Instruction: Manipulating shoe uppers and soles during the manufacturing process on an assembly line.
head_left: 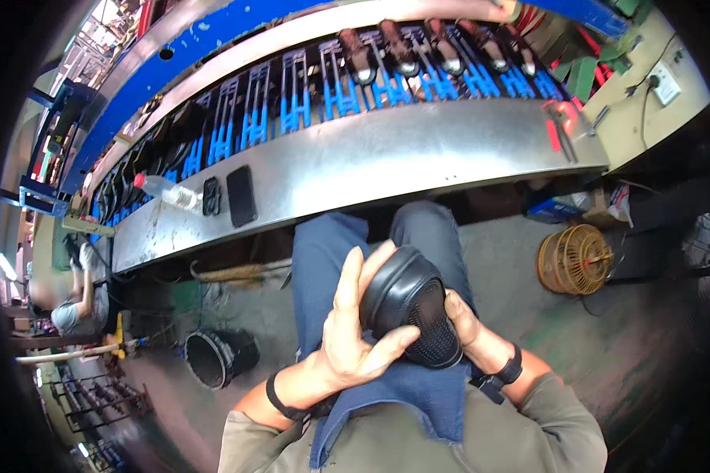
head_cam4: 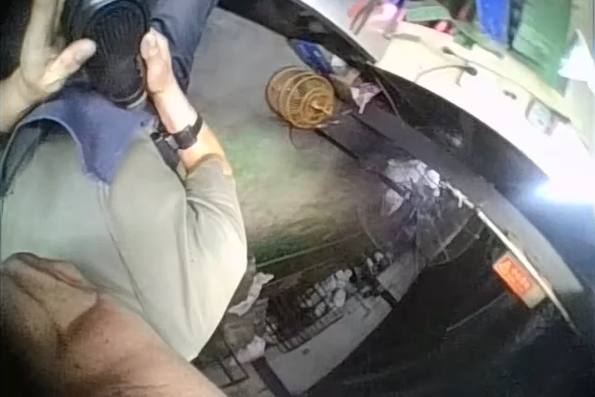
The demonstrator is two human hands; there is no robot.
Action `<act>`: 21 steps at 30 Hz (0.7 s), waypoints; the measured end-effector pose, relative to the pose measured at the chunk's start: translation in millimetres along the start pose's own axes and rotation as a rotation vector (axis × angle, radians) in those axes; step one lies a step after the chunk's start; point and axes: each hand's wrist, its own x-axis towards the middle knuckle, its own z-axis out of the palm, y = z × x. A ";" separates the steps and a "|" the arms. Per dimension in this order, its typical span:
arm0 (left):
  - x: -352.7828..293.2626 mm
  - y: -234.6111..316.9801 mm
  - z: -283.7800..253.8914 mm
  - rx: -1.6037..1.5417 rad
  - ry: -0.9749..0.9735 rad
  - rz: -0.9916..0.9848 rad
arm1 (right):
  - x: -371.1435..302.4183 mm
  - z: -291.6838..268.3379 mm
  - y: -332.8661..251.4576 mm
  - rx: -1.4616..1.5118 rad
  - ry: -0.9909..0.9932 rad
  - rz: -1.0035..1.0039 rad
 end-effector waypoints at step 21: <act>20.9 27.1 -14.9 0.106 -0.044 -0.241 | 33.1 43.0 -34.6 0.343 0.020 -0.048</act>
